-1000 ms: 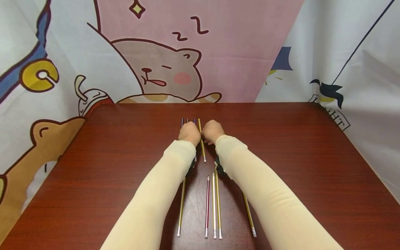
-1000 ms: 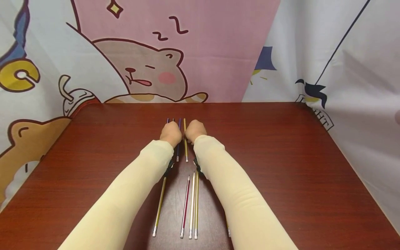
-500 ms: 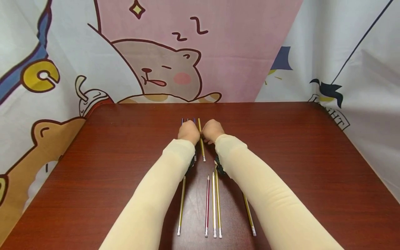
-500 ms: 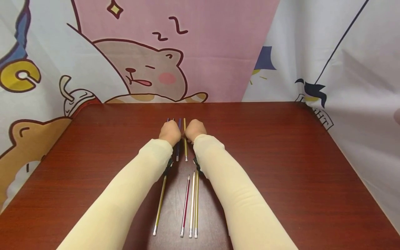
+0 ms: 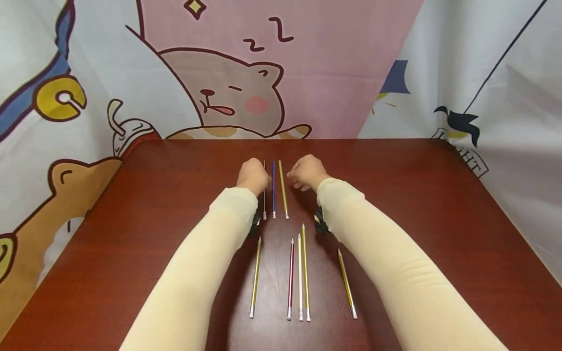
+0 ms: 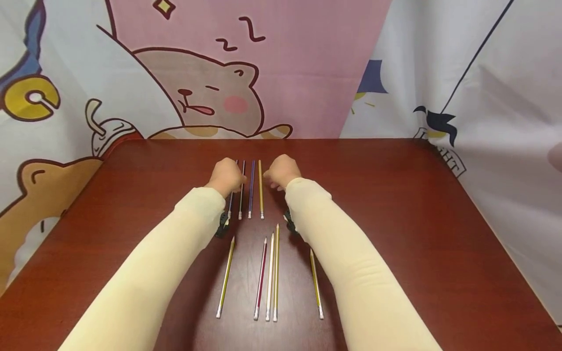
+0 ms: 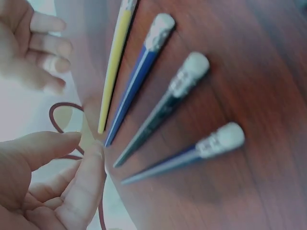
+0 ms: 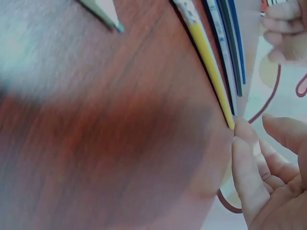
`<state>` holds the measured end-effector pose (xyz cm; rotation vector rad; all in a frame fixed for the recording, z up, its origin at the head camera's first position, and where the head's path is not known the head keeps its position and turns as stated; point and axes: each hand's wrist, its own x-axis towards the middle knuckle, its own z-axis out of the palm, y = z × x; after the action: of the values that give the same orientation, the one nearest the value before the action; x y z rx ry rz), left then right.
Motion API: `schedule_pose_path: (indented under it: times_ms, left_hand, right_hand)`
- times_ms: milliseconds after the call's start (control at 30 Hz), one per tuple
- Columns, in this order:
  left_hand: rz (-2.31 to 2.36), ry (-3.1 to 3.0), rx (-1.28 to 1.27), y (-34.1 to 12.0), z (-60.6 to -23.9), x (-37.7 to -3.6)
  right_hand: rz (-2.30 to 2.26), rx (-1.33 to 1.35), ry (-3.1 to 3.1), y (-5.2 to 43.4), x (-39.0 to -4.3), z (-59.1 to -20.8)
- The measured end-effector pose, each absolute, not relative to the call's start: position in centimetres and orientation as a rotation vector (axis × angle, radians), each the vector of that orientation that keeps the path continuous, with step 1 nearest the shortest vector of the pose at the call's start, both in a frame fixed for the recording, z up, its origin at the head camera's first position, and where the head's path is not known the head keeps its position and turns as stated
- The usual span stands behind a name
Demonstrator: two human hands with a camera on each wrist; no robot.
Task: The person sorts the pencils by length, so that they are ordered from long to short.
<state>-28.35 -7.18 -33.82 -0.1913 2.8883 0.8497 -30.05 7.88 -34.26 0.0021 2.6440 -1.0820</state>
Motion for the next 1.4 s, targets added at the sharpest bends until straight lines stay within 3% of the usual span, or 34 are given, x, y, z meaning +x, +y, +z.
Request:
schedule_pose_path:
  times_ms: [500, 1400]
  left_hand:
    - [0.991, 2.761, -0.271, -9.4, -33.3, -27.2]
    - [1.166, 2.688, -0.053, -8.8, -32.4, -23.3]
  right_hand:
    - [-1.151, -0.065, 2.633, 9.8, -28.8, -33.0]
    - [-1.093, -0.164, 2.677, 11.3, -25.1, -32.3]
